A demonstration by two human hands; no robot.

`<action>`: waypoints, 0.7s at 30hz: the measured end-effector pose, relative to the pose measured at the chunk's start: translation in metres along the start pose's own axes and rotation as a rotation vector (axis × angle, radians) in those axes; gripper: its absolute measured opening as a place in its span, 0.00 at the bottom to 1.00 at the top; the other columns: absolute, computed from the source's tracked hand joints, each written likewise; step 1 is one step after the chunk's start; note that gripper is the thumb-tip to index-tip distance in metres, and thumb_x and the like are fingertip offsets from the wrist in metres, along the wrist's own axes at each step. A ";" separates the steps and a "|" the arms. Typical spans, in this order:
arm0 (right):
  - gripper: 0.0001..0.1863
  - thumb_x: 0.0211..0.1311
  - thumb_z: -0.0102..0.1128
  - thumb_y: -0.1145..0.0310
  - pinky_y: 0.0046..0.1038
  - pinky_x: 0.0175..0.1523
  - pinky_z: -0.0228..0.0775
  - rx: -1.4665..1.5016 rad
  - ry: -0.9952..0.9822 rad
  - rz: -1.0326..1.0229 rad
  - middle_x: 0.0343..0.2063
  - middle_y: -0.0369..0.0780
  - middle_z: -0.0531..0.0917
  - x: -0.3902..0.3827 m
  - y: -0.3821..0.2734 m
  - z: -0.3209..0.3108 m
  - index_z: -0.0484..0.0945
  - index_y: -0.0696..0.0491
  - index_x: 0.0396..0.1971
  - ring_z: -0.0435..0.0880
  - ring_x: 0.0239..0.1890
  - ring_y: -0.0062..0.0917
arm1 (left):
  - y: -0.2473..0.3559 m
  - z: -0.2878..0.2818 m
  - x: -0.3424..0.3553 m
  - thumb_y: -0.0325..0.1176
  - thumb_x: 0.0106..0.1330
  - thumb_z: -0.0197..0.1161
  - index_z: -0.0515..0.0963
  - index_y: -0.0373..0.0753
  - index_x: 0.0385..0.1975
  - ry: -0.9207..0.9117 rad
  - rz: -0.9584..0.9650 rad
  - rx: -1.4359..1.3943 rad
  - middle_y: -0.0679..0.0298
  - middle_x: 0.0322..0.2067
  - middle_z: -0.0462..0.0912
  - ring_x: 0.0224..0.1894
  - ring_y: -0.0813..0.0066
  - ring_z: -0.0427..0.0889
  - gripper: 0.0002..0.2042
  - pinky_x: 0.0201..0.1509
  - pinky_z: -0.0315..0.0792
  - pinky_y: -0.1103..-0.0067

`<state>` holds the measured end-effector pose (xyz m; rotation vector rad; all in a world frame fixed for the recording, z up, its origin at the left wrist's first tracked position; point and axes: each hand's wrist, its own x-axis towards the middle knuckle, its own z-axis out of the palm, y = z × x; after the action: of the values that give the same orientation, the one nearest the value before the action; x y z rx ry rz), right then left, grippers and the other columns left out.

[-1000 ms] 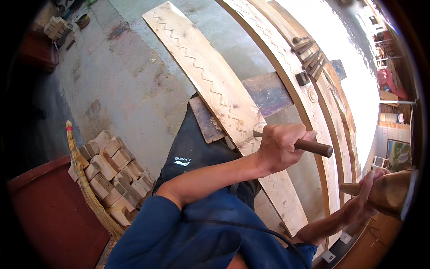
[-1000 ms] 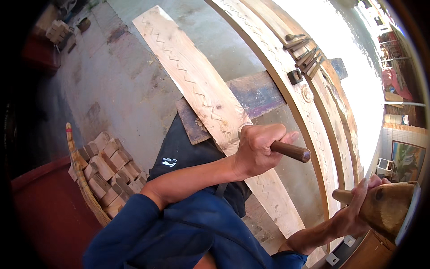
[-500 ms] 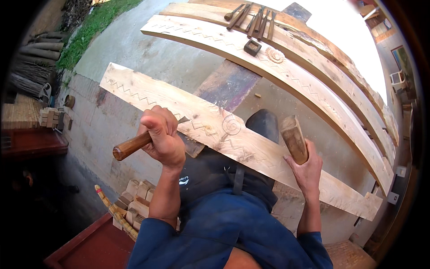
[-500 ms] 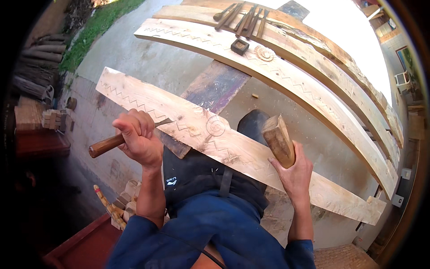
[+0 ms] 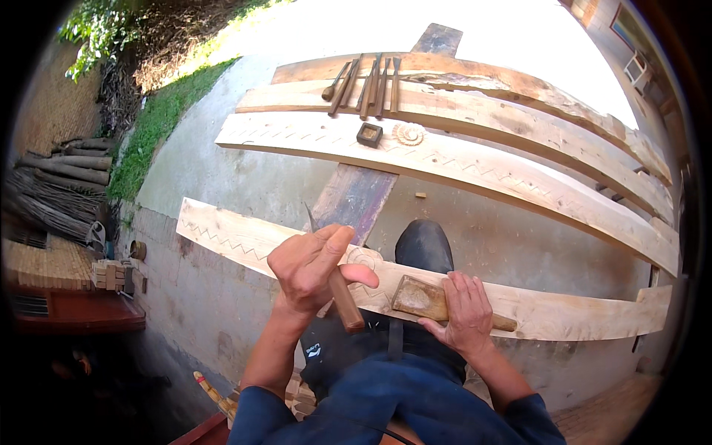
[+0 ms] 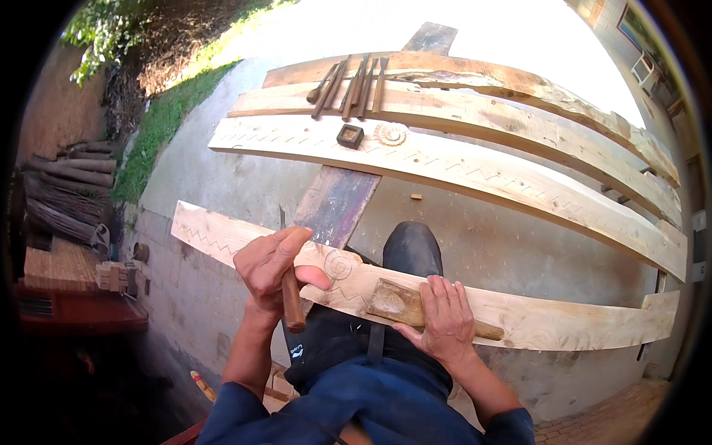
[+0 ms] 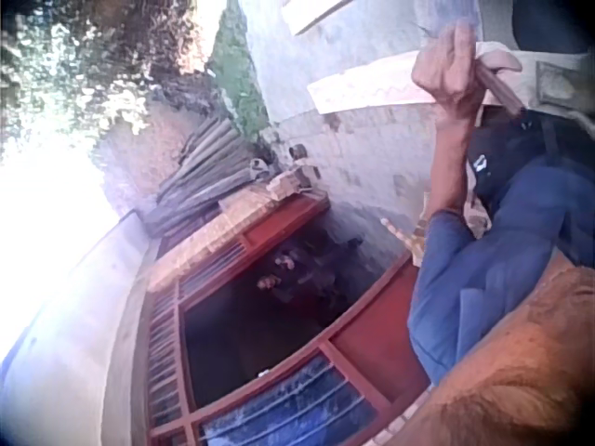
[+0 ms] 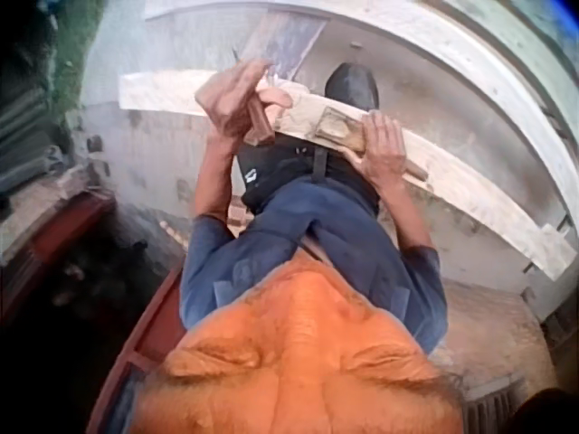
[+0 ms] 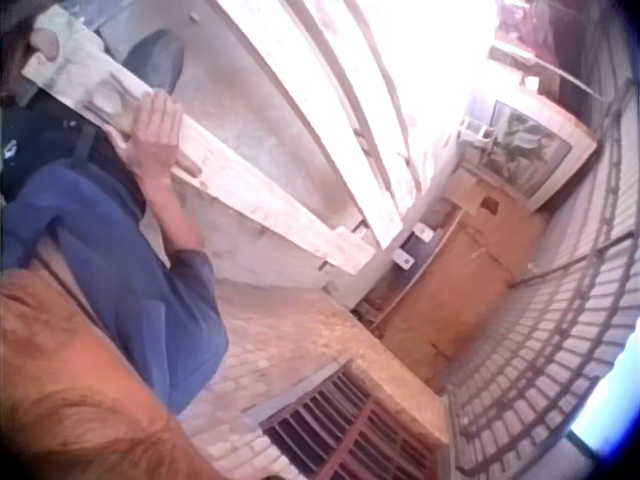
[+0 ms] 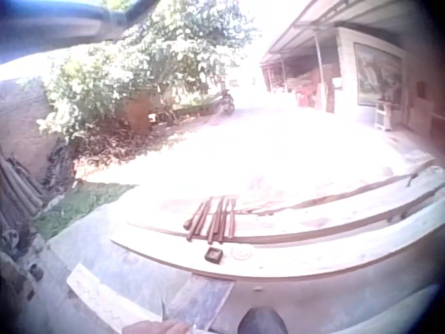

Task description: The person carves a decorative zigzag pattern into a long wooden plank using a chisel and a wooden mallet. They repeatedly strike the chisel to remove wood shavings and refine the design along the plank's length.

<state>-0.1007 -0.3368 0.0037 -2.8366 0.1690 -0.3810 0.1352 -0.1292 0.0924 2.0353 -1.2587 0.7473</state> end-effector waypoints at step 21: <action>0.45 0.44 0.82 0.37 0.53 0.69 0.72 0.083 0.038 0.030 0.55 0.51 0.81 0.002 0.000 -0.003 0.80 0.60 0.51 0.82 0.59 0.47 | -0.107 0.262 0.105 0.27 0.72 0.58 0.79 0.39 0.49 -0.591 0.486 0.289 0.56 0.61 0.77 0.59 0.62 0.82 0.09 0.65 0.76 0.69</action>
<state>-0.0996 -0.3383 0.0069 -2.7430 0.1978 -0.4261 0.3096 -0.3470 -0.0217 2.3015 -2.1402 0.5716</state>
